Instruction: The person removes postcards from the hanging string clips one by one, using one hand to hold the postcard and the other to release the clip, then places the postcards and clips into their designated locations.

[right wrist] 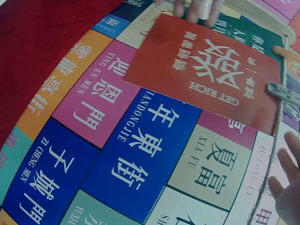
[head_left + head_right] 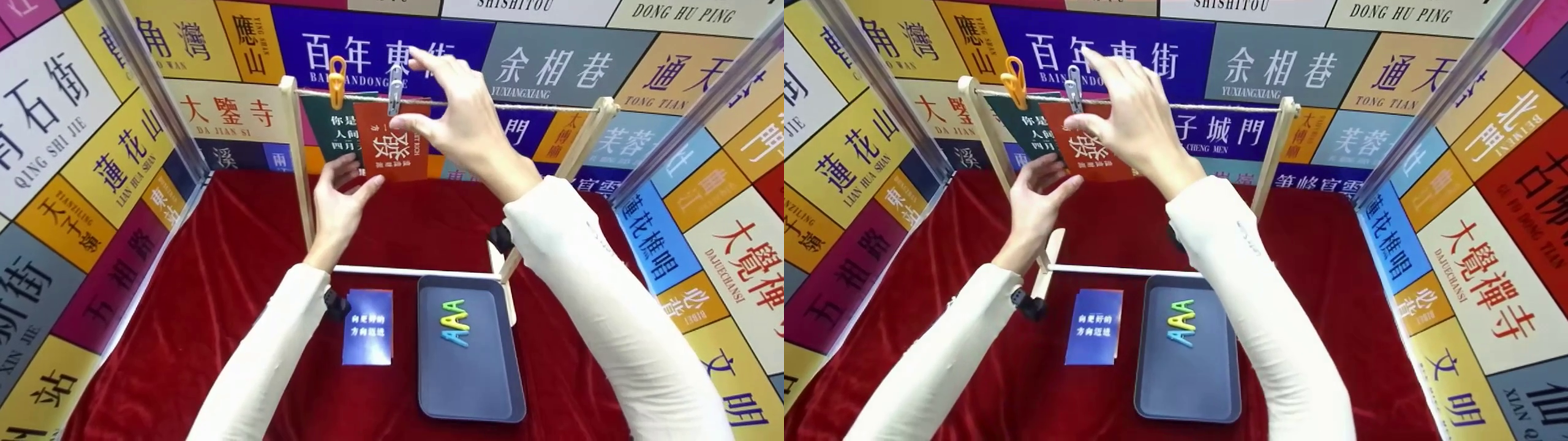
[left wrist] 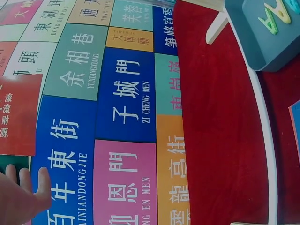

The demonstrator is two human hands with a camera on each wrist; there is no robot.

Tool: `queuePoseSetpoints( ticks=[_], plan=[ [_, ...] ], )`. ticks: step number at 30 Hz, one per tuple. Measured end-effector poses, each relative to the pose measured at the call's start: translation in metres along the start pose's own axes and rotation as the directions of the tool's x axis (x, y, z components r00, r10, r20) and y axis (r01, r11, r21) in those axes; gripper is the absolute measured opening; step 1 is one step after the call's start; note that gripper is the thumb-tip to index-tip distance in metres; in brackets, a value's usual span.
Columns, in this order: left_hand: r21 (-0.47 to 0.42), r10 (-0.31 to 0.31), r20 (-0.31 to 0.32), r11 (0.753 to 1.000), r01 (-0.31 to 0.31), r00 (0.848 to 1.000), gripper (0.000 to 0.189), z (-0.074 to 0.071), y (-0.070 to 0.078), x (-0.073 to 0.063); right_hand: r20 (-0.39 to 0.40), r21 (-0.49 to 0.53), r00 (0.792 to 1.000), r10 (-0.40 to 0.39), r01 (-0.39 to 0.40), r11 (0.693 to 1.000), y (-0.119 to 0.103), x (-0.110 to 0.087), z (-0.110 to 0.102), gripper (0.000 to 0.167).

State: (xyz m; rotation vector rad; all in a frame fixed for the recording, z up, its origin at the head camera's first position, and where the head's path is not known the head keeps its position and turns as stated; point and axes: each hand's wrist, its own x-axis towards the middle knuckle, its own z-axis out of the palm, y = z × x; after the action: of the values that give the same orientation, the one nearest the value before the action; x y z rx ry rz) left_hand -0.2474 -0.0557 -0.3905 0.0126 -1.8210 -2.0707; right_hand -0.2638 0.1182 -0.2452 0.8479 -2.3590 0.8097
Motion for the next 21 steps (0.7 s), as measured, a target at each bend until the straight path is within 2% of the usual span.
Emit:
queuePoseSetpoints(
  ticks=[8,13,17,21],
  plan=[
    [0.012,-0.009,-0.005,1.0,0.009,1.0,0.051,0.005,-0.001,0.009,0.081,0.006,0.99,0.115,-0.116,0.993,-0.006,0.011,-0.003,0.077],
    [0.037,-0.031,-0.007,0.999,0.031,1.0,0.049,0.007,-0.001,0.011,0.107,0.055,0.981,0.159,-0.165,0.985,-0.007,0.018,-0.002,0.076],
    [0.013,-0.072,-0.011,0.997,0.072,0.997,0.048,0.01,0.0,0.011,0.132,0.084,0.972,0.194,-0.206,0.975,-0.008,0.021,-0.002,0.075],
    [-0.075,-0.127,-0.012,0.989,0.125,0.992,0.046,0.013,0.0,0.011,0.161,0.088,0.954,0.253,-0.269,0.959,-0.011,0.023,-0.002,0.072]
  ],
)
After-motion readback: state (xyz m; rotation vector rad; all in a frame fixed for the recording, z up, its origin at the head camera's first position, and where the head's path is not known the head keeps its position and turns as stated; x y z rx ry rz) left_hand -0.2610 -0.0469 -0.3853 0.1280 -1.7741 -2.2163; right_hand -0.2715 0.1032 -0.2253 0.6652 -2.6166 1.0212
